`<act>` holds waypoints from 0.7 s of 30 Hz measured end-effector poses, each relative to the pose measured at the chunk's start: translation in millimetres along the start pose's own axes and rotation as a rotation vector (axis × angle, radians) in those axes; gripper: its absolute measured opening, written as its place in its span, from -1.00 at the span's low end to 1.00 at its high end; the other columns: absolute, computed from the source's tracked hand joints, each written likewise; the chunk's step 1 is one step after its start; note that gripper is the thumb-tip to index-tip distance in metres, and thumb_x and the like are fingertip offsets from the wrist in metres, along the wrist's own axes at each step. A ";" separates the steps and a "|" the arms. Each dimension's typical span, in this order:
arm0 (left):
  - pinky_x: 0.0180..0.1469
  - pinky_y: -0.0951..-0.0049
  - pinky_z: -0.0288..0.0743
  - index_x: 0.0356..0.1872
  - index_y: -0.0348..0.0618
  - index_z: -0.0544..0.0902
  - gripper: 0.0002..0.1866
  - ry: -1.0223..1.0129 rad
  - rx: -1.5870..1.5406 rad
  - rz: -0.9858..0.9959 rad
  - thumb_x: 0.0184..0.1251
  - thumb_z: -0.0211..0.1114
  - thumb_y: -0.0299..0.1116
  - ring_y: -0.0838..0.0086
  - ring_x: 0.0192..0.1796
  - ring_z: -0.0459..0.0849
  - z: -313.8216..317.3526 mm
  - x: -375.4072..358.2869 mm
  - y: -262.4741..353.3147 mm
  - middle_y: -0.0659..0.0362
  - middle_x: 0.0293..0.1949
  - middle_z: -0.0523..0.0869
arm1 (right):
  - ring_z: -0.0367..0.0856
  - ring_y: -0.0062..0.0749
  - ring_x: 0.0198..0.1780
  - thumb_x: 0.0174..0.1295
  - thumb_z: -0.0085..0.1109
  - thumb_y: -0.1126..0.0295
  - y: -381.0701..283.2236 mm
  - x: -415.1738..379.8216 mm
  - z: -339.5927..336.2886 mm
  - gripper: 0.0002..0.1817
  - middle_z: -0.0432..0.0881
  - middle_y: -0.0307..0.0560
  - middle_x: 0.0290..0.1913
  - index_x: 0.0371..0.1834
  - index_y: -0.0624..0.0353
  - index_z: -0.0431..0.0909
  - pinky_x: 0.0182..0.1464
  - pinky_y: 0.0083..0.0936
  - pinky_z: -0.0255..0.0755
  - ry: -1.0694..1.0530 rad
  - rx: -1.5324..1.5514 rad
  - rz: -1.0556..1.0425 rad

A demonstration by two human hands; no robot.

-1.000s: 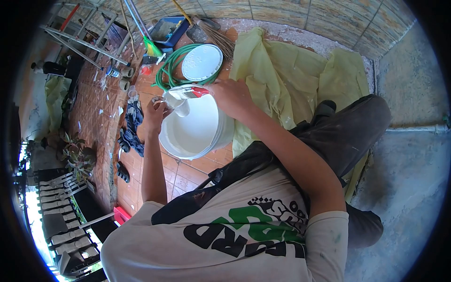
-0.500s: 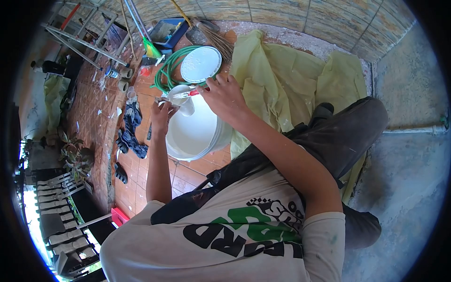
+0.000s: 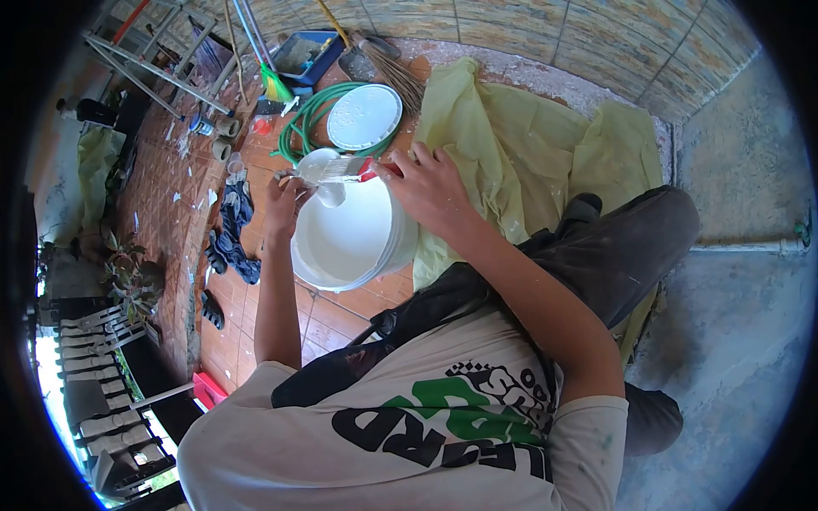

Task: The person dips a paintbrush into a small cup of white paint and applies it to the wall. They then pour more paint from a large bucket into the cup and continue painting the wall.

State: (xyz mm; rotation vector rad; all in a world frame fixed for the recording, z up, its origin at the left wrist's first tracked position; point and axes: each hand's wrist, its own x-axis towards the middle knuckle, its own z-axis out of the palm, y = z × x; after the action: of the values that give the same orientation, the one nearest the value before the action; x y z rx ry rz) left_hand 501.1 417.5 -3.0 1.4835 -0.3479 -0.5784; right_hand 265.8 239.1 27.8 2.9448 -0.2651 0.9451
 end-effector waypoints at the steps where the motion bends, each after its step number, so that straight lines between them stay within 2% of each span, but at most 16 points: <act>1: -0.09 0.37 0.66 -0.07 -0.33 0.37 -0.79 -0.007 0.006 0.002 0.27 0.04 -0.60 0.36 -0.21 0.64 -1.5 1.2 1.5 0.04 -0.23 0.56 | 0.45 -0.40 -0.16 0.04 0.11 0.42 1.9 -1.2 -3.4 -0.58 0.51 -0.30 -0.23 0.02 -0.20 0.60 -0.17 -0.44 0.38 -0.005 -0.002 0.011; 6: -0.10 0.37 0.67 -0.08 -0.36 0.36 -0.79 0.023 0.072 0.008 0.28 0.04 -0.58 0.36 -0.18 0.64 -9.3 -0.4 8.6 0.00 -0.21 0.56 | 0.45 -0.44 -0.19 0.02 0.13 0.43 14.7 -8.0 -11.1 -0.56 0.49 -0.33 -0.27 0.02 -0.22 0.60 -0.21 -0.48 0.37 -0.008 -0.018 0.006; 9: -0.10 0.42 0.63 -0.06 -0.24 0.42 -0.78 0.025 0.101 -0.006 0.27 0.08 -0.56 0.38 -0.20 0.65 -17.9 -2.1 11.6 0.08 -0.21 0.59 | 0.48 -0.39 -0.25 0.05 0.14 0.43 14.6 -10.9 -13.4 -0.58 0.48 -0.29 -0.32 0.02 -0.20 0.60 -0.26 -0.46 0.40 -0.025 0.036 0.069; 11: -0.13 0.45 0.62 -0.04 -0.25 0.44 -0.78 0.046 0.146 0.027 0.29 0.07 -0.55 0.43 -0.21 0.64 -24.7 -2.3 12.7 0.10 -0.20 0.60 | 0.50 -0.35 -0.30 0.10 0.13 0.44 11.2 -10.3 -11.1 -0.61 0.49 -0.25 -0.35 0.03 -0.18 0.60 -0.30 -0.43 0.44 -0.113 0.211 0.246; 14: -0.15 0.44 0.64 0.02 -0.35 0.43 -0.74 -0.040 0.280 0.091 0.33 0.05 -0.54 0.50 -0.25 0.62 -33.1 -4.0 20.2 0.08 -0.25 0.61 | 0.52 -0.31 -0.33 0.15 0.11 0.44 9.6 -6.2 -7.2 -0.64 0.50 -0.22 -0.37 0.02 -0.18 0.60 -0.30 -0.42 0.46 -0.087 0.322 0.313; 18: -0.23 0.54 0.60 0.00 -0.35 0.48 -0.75 -0.125 0.424 0.090 0.33 0.08 -0.52 0.58 -0.31 0.60 -40.6 -3.5 28.7 0.14 -0.29 0.63 | 0.52 -0.35 -0.29 0.11 0.13 0.45 12.8 11.4 -8.2 -0.61 0.51 -0.26 -0.36 0.01 -0.22 0.61 -0.27 -0.44 0.44 -0.126 0.250 0.255; 20: -0.30 0.60 0.54 -0.02 -0.32 0.53 -0.76 -0.164 0.500 0.087 0.33 0.11 -0.50 0.64 -0.37 0.57 -37.9 -5.4 33.1 0.19 -0.35 0.63 | 0.54 -0.40 -0.20 0.08 0.13 0.40 13.1 21.6 -10.6 -0.66 0.56 -0.29 -0.33 -0.07 -0.23 0.64 -0.25 -0.42 0.39 -0.043 0.086 0.104; 21: -0.30 0.60 0.54 -0.02 -0.32 0.53 -0.76 -0.167 0.501 0.087 0.33 0.11 -0.50 0.64 -0.37 0.57 -37.4 -5.0 32.5 0.19 -0.35 0.63 | 0.54 -0.40 -0.20 0.08 0.13 0.40 11.4 28.2 -15.2 -0.66 0.56 -0.29 -0.33 -0.07 -0.23 0.64 -0.25 -0.42 0.39 -0.043 0.085 0.106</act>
State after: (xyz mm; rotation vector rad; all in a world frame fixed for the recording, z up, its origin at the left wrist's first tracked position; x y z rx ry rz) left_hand 522.6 451.0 26.9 1.8911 -0.7239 -0.5706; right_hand 277.7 224.9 56.4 3.0584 -0.3964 0.9277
